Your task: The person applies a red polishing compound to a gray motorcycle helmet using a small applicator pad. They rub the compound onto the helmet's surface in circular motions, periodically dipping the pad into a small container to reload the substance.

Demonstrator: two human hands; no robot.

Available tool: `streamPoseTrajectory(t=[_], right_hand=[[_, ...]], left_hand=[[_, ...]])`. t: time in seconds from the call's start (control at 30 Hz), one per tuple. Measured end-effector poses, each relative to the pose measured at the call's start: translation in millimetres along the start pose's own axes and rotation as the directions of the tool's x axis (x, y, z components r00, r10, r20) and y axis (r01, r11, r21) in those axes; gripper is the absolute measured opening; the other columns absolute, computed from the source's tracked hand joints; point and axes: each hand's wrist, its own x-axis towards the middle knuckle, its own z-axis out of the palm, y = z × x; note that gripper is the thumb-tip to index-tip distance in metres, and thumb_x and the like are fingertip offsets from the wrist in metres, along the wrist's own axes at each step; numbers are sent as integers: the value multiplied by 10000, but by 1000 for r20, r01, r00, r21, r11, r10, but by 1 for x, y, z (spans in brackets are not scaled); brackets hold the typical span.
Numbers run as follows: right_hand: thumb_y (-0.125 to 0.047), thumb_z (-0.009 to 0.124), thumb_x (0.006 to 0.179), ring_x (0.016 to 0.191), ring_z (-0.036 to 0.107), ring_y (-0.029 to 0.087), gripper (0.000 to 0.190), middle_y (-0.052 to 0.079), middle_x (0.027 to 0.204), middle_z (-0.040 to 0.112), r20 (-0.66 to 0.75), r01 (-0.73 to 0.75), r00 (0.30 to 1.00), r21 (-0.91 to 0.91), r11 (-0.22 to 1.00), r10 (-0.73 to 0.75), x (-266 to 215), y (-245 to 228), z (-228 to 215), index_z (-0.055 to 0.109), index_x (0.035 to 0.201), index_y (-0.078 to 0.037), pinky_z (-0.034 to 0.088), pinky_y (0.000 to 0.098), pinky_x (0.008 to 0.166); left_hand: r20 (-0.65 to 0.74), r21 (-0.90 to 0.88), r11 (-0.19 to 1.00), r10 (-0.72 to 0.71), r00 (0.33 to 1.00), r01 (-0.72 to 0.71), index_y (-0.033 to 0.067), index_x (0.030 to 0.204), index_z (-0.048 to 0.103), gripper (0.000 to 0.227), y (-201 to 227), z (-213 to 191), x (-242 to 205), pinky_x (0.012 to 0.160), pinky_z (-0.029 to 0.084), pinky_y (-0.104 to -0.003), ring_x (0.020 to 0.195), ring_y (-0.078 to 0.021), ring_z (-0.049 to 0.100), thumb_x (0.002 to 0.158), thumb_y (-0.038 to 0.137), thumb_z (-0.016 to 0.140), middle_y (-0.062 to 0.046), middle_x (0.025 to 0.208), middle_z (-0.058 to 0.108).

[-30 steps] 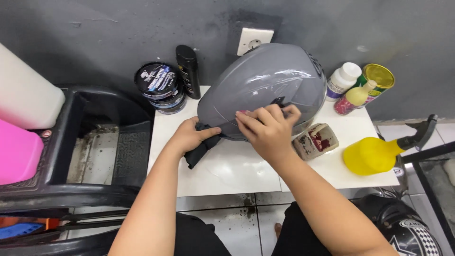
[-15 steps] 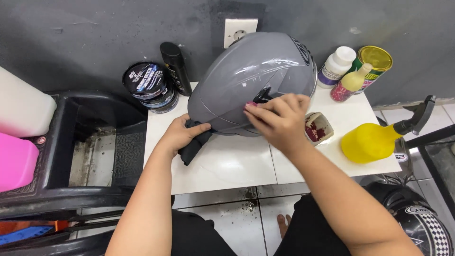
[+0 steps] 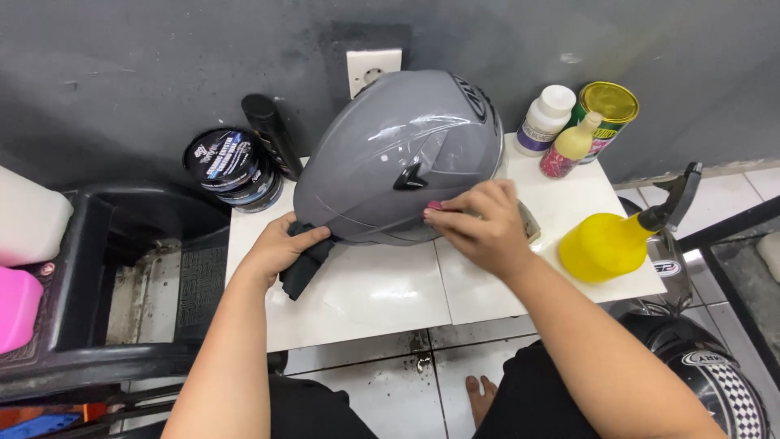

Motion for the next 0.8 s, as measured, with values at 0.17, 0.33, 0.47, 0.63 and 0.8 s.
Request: streamPoseTrajectory(t=[0.17,0.33,0.47,0.63,0.8], right_hand=[[-159,773,879,790,580,117,151,-71,894,686,-14,78,997,-77,994,-79,1,-16,26,788,974,-275,396,309,817],[-133,788,878,813,612,135,184,-66,914,698,-26,-22,999,-64,998,21,-8,16,-7,808,974,-288,427,304,809],[-106,810,850,816,624,173,213,-34,941,710,-35,-113,993,-37,993,112,-16,17,-6,815,989,-268,469,316,793],[-156,803,866,805,624,148,183,-46,923,724,7,-18,1000,-65,998,18,-7,0,5,790,1014,-264,475,300,769],[-177,813,886,790,671,161,195,-31,931,746,3,-170,985,-26,985,170,-6,18,-18,786,1074,-223,520,293,733]], left_hand=[[-5,48,999,-1,1000,1,-13,1273,646,662,12,1,-9,691,618,-425,936,-310,710,742,284,907,-229,1088,711],[-25,250,968,-6,1000,12,-27,1238,667,633,23,3,-13,678,616,-438,889,-312,715,767,331,891,-225,1008,714],[-34,271,962,-20,999,29,-23,1242,673,641,25,4,-19,690,614,-461,904,-344,721,764,346,887,-249,1024,719],[-57,355,935,17,998,4,-15,1262,671,671,26,11,-23,777,587,-475,980,-351,704,770,394,873,-240,1030,717],[-64,461,887,54,997,-19,19,1289,660,714,16,7,-14,879,560,-501,1087,-375,680,788,497,832,-242,1096,713]])
